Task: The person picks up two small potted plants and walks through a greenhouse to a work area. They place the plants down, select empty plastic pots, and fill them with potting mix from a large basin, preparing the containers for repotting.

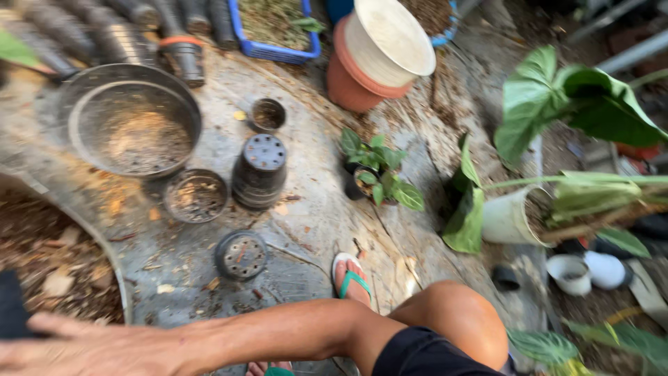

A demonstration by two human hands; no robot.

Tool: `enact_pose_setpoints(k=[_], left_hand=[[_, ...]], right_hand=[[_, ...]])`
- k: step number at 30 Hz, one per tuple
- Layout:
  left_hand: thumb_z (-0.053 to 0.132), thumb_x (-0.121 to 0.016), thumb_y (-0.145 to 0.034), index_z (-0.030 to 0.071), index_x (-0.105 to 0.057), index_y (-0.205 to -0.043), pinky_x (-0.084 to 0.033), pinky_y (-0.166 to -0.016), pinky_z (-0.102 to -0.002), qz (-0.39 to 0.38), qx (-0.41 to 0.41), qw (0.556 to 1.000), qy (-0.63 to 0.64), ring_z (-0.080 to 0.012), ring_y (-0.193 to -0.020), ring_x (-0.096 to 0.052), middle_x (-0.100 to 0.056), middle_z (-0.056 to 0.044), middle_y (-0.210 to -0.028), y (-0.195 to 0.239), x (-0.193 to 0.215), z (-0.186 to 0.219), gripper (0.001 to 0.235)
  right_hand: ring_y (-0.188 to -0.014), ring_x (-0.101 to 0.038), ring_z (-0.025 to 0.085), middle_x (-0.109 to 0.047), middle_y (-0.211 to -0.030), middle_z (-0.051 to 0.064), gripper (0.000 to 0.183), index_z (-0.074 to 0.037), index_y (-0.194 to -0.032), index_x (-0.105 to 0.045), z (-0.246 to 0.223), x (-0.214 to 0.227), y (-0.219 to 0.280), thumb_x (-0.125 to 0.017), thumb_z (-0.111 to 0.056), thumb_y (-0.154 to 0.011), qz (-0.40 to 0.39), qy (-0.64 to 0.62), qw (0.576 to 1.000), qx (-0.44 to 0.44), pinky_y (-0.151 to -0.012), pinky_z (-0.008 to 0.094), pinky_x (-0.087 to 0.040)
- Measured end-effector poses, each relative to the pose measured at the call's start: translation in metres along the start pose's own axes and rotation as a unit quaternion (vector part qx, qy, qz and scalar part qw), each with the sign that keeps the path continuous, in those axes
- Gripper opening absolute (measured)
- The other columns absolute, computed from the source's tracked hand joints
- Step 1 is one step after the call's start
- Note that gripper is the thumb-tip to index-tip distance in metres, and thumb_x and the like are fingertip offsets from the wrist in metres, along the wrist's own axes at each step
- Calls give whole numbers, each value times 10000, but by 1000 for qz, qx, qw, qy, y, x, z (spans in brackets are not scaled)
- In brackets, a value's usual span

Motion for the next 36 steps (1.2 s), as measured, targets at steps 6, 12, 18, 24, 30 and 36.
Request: enact_pose_setpoints(k=[6, 12, 18, 24, 30, 36], left_hand=[[463, -613, -1008, 32, -480, -1482, -463, -1220, -408, 132, -106, 837, -520, -205, -1376, -561, -574, -55, -1451, 6, -56, 83, 654], [326, -629, -932, 184, -286, -1448, -490, -960, -474, 213, -85, 870, -437, -249, -1237, -546, -497, -82, -1415, 24, -43, 67, 636], [164, -646, -928, 106, -308, -1498, -340, -1160, -463, 151, -118, 751, -632, -271, -1420, -387, -380, -128, -1534, 25, -87, 99, 665], [256, -712, -994, -3, -683, -977, -473, -956, -366, 60, -151, 465, -871, -196, -1083, -583, -640, -80, -1088, 17, -128, 125, 261], [256, -688, -1027, -8, -585, -842, -446, -724, -301, 69, -155, 499, -850, -139, -801, -500, -546, -3, -811, 28, -115, 133, 338], [191, -707, -1007, -1, -555, -778, -404, -686, -303, 17, -185, 483, -856, -152, -788, -455, -517, -21, -762, 40, -119, 139, 335]], right_hand=[[-1627, -81, 273, -136, -1704, 114, 720, -88, -1629, -242, 43, 10, -21, -351, -549, -1087, 76, -150, 982, -84, -1376, 416, -58], [-1538, -353, 342, -287, -1669, 274, 1227, 19, -1660, -110, 85, -4, -23, -860, -381, -776, 175, -703, 673, -152, -1252, 370, -286], [-1511, -444, 262, -414, -1670, 223, 1268, 15, -1663, -180, 82, 22, -15, -931, -321, -698, 161, -634, 753, -76, -1237, 350, -334], [-1511, -500, 203, -519, -1622, 183, 1070, 1, -1584, -409, 60, 17, -14, -952, -303, -714, 170, -561, 807, -78, -1266, 341, -379], [-1364, -548, 223, -584, -1467, 152, 689, 5, -1471, -551, 44, 7, -9, -744, -136, -825, 216, -653, 714, -135, -1171, 336, -404], [-1266, -574, 203, -609, -1375, 121, 604, 33, -1411, -596, 30, -15, -13, -686, -48, -819, 168, -777, 579, -180, -1104, 319, -412]])
Point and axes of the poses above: each hand's wrist, its own y-axis away from the middle knuckle, its own x-axis out of the back of the hand, z = x × y, the point moved 8 cm from there along -y, towards the middle knuckle
